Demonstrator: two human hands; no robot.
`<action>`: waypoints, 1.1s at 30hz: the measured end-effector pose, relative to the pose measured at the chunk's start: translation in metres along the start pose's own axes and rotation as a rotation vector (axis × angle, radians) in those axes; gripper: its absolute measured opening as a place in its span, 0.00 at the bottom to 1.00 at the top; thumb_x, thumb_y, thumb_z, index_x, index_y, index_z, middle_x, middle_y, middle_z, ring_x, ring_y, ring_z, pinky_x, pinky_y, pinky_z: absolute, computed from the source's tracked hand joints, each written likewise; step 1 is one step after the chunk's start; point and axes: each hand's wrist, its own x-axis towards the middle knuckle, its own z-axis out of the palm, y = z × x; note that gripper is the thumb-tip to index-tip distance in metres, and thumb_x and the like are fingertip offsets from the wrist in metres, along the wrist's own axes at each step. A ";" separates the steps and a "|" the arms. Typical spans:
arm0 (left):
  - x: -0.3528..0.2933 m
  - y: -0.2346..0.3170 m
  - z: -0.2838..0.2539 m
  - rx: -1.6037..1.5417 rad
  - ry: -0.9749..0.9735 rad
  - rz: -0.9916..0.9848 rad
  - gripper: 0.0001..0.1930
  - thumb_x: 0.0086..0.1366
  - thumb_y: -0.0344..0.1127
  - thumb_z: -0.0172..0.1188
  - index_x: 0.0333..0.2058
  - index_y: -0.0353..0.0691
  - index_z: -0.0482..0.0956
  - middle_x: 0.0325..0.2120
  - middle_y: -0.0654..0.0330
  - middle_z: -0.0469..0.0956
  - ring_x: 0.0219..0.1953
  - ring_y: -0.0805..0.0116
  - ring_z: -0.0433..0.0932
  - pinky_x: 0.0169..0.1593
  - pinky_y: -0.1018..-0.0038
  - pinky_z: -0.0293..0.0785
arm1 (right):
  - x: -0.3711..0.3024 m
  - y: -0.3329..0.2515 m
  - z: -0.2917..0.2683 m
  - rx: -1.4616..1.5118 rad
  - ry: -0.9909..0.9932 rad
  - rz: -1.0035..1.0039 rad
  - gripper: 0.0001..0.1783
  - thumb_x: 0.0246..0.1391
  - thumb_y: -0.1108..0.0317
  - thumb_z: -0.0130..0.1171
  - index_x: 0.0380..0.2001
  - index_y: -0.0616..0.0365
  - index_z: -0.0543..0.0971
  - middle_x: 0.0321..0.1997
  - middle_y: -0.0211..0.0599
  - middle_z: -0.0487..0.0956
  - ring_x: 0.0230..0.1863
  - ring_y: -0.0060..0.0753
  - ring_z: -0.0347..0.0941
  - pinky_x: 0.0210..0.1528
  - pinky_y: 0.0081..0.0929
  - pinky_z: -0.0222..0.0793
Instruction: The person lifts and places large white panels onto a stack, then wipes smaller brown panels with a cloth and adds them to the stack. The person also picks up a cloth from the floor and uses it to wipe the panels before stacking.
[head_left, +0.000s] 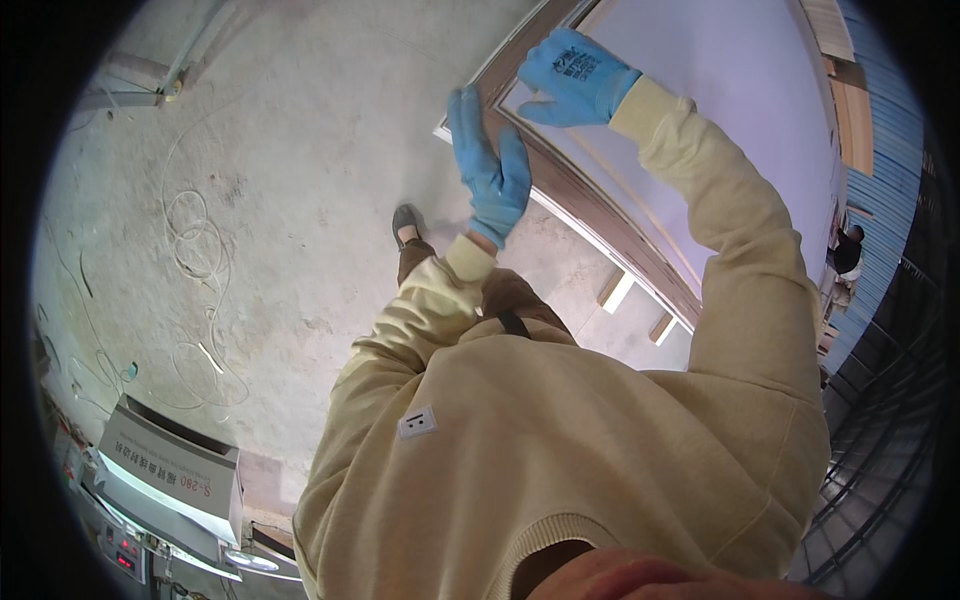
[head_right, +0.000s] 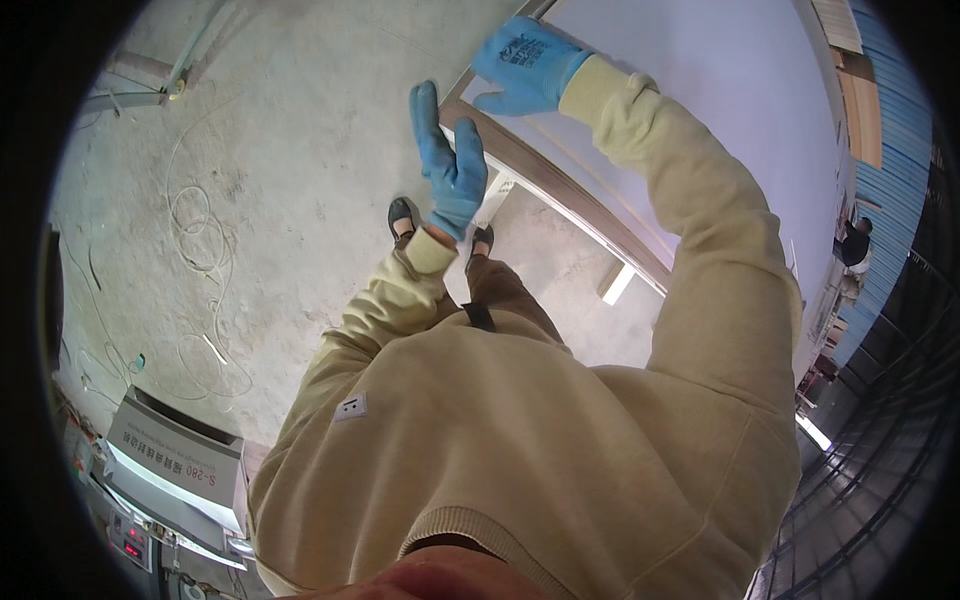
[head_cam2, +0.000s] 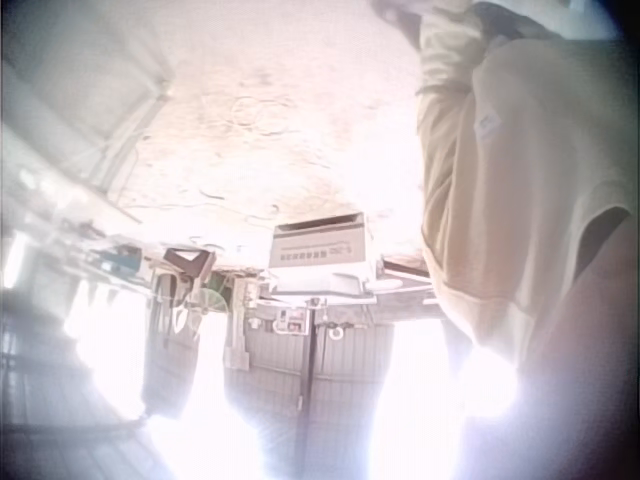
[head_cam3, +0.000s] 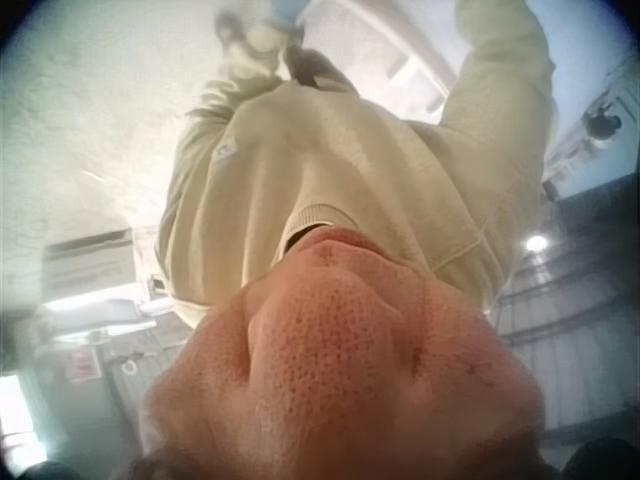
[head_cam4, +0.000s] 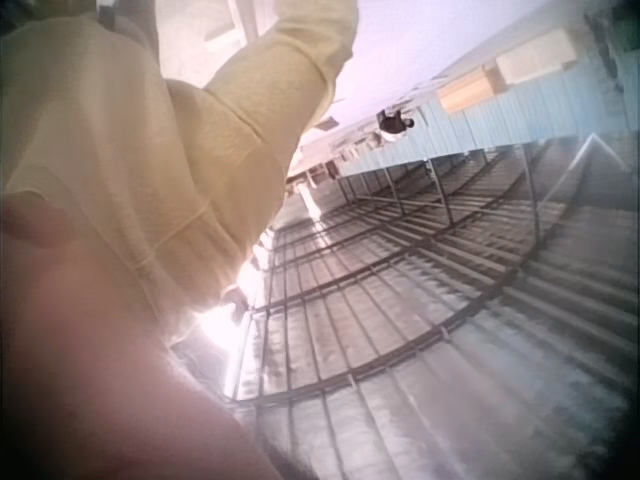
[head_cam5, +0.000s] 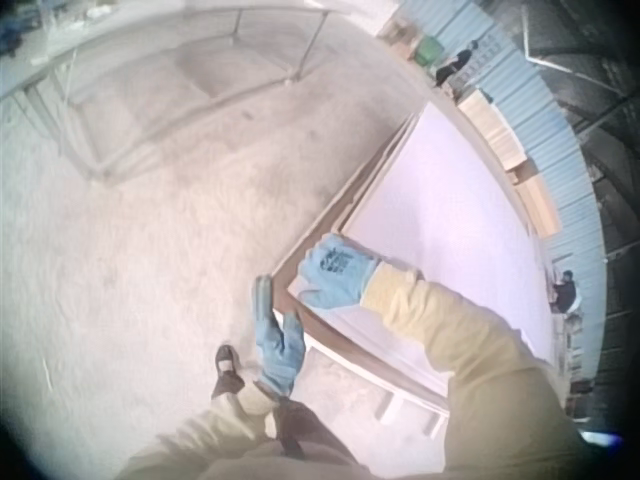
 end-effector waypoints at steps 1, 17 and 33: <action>0.013 -0.003 -0.001 -0.098 -0.122 0.009 0.27 0.75 0.30 0.53 0.69 0.29 0.63 0.65 0.46 0.69 0.65 0.55 0.70 0.69 0.66 0.65 | 0.000 -0.001 -0.002 -0.002 -0.023 0.001 0.22 0.55 0.44 0.62 0.30 0.54 0.80 0.34 0.41 0.80 0.42 0.48 0.75 0.54 0.43 0.67; 0.019 -0.015 0.024 -0.373 -0.185 -0.087 0.25 0.75 0.27 0.46 0.69 0.29 0.64 0.63 0.46 0.70 0.65 0.55 0.70 0.70 0.64 0.62 | 0.008 -0.002 0.004 0.093 -0.004 0.043 0.22 0.53 0.44 0.64 0.27 0.54 0.81 0.34 0.37 0.81 0.43 0.46 0.73 0.52 0.42 0.69; 0.038 -0.018 0.008 -0.104 -0.249 0.147 0.24 0.69 0.27 0.56 0.64 0.32 0.73 0.62 0.42 0.75 0.64 0.44 0.74 0.69 0.60 0.67 | -0.031 -0.031 -0.018 0.350 0.662 0.155 0.20 0.56 0.65 0.67 0.52 0.57 0.81 0.49 0.44 0.82 0.54 0.51 0.77 0.58 0.44 0.75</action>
